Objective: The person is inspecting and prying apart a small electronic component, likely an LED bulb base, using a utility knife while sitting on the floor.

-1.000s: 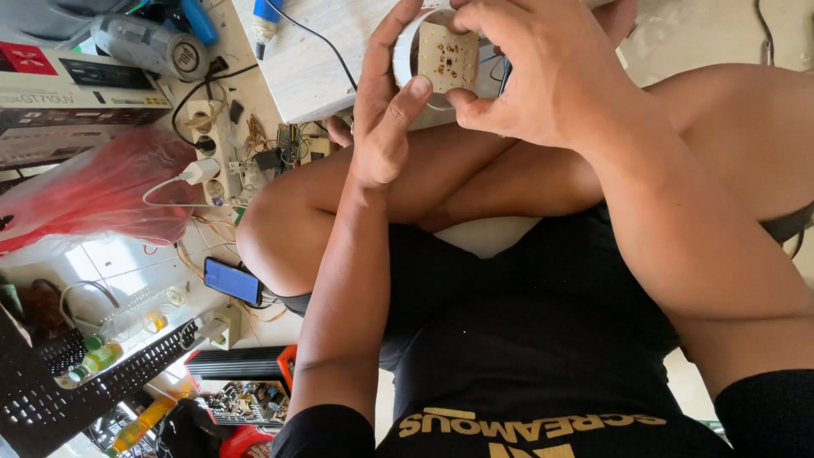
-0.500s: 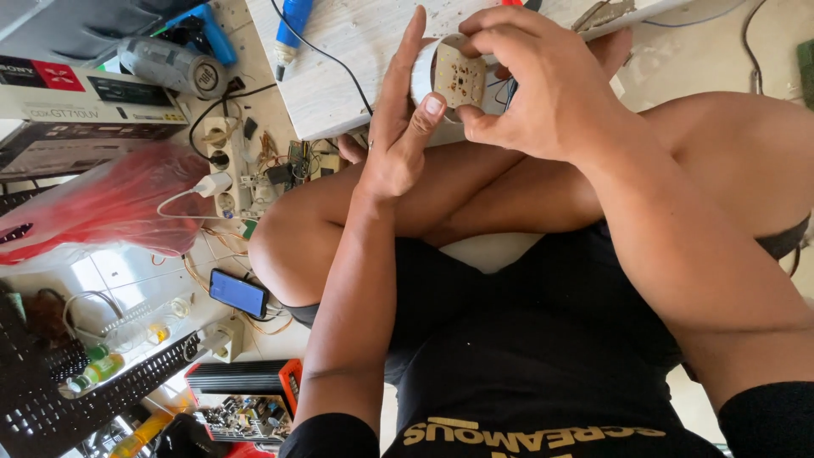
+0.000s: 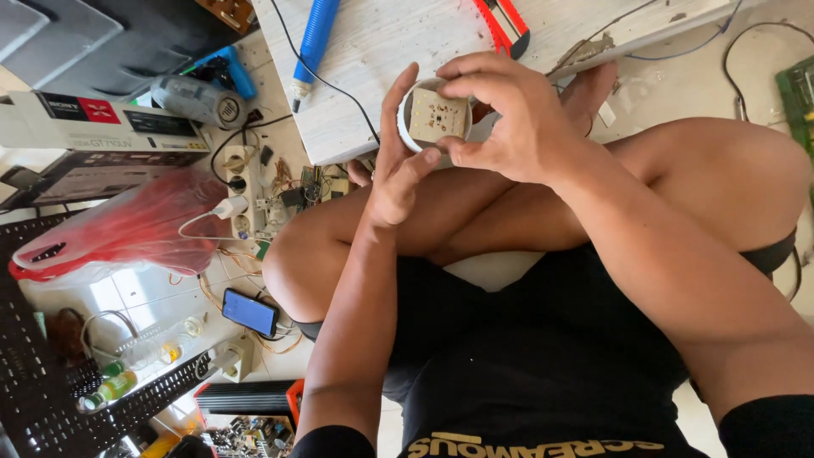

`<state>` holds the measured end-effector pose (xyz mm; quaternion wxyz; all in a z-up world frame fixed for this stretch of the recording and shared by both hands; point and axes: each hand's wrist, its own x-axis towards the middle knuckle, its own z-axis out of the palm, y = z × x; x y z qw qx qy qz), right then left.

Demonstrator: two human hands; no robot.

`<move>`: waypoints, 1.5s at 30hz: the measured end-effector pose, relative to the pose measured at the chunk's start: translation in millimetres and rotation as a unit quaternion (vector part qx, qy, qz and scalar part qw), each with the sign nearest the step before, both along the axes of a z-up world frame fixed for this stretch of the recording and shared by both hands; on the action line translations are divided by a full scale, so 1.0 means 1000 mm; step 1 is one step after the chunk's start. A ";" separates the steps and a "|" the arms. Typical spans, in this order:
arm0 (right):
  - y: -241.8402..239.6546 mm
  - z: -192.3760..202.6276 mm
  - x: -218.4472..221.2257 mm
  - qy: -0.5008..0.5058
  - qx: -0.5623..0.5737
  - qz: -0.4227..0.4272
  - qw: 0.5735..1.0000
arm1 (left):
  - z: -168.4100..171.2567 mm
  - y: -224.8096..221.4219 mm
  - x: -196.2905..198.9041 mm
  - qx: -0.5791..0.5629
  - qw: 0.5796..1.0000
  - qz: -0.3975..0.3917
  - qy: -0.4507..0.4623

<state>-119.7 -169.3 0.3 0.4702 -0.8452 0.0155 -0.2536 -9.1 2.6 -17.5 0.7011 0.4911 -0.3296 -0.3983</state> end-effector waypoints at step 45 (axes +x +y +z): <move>0.004 -0.012 0.007 0.007 0.401 -0.039 0.915 | 0.019 -0.007 -0.004 0.008 0.996 0.058 -0.060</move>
